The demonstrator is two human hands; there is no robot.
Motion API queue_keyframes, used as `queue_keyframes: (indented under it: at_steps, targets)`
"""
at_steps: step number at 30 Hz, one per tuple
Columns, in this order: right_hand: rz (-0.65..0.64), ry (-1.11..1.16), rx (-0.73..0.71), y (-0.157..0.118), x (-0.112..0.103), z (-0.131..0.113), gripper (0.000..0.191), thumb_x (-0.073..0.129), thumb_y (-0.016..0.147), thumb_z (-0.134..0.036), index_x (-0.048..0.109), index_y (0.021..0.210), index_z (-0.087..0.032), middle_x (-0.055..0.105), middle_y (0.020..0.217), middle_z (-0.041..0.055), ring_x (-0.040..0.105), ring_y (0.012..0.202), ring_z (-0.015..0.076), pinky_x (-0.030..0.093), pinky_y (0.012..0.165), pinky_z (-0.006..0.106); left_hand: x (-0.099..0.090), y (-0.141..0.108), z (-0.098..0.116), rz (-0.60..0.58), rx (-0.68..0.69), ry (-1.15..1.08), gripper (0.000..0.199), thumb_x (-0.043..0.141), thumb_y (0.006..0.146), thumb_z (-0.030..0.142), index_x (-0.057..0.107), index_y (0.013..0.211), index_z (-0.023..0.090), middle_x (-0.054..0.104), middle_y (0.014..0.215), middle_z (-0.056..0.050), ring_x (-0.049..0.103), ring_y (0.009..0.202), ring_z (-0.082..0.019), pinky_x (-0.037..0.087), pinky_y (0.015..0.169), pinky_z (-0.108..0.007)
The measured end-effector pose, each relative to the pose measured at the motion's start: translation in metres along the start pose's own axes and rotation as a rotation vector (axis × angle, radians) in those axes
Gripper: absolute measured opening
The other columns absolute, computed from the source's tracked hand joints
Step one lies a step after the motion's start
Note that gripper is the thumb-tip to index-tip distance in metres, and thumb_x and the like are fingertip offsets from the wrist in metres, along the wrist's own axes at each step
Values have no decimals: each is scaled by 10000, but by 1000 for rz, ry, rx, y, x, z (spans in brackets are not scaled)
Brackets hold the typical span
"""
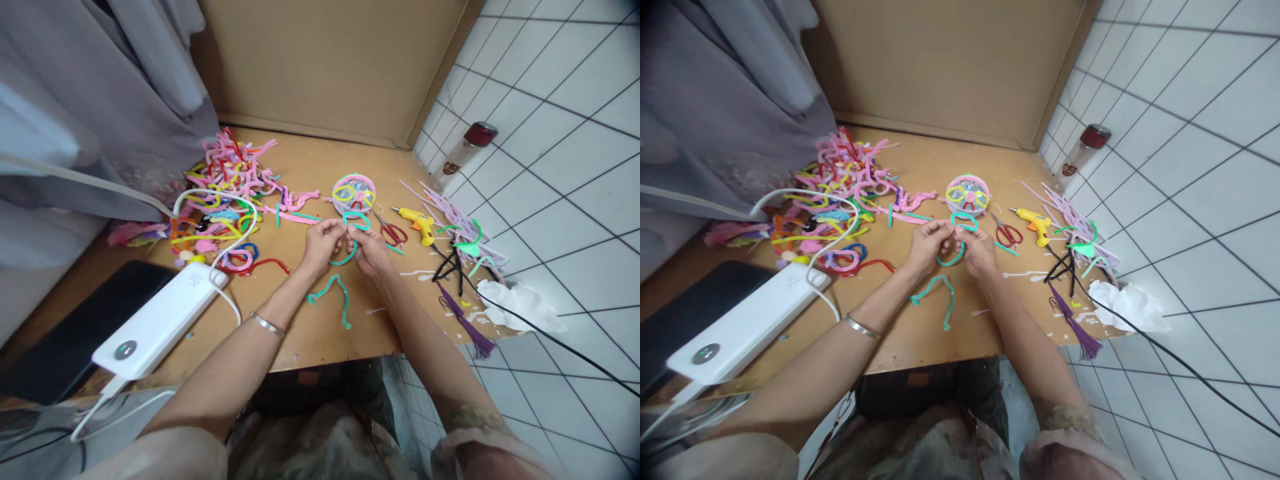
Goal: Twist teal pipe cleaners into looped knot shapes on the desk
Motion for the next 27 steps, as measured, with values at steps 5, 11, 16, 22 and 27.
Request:
queue_keyframes:
  at_steps: [5, 11, 16, 22, 27]
  targets:
    - [-50, -22, 48, 2, -1, 1, 225, 859, 628, -175, 635, 649, -167, 601, 514, -54, 476, 452, 54, 411, 469, 189, -2, 0, 1, 53, 8, 64, 223, 767, 663, 325, 676, 741, 137, 590, 535, 33, 420, 420, -57, 321, 430, -193]
    - [-17, -55, 9, 3, -2, 0, 252, 867, 613, -207, 620, 638, -166, 591, 497, -62, 468, 426, 41, 403, 451, 172, -6, -1, 7, 131, 83, 247, 103, 683, 689, 240, 668, 659, 143, 616, 551, 18, 522, 515, -92, 402, 537, -207]
    - [17, -86, -32, 1, -3, -4, 239, 856, 613, -219, 626, 645, -162, 581, 475, -61, 441, 399, 41, 386, 422, 174, -4, -2, 6, 119, 79, 240, 104, 665, 688, 213, 638, 617, 143, 585, 520, 30, 474, 482, -75, 366, 507, -195]
    - [-9, -28, 17, 3, -3, -6, 243, 838, 656, -206, 603, 614, -165, 571, 484, -51, 455, 421, 46, 397, 428, 169, 3, 1, -1, -93, -126, -73, 228, 722, 729, 276, 606, 600, 128, 566, 512, 14, 454, 436, -52, 322, 432, -175]
    - [-51, 17, 94, 4, -2, -7, 279, 830, 695, -200, 571, 597, -169, 561, 479, -45, 485, 445, 58, 417, 437, 166, 2, 3, -6, -185, -183, -178, 274, 856, 646, 286, 666, 730, 107, 635, 626, -2, 518, 501, -41, 355, 457, -148]
Point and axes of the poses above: each hand's wrist, its own y-axis towards the middle knuckle, its own x-axis out of the palm, z = x × y, the point moved 5 cm from there along y, towards the middle knuckle
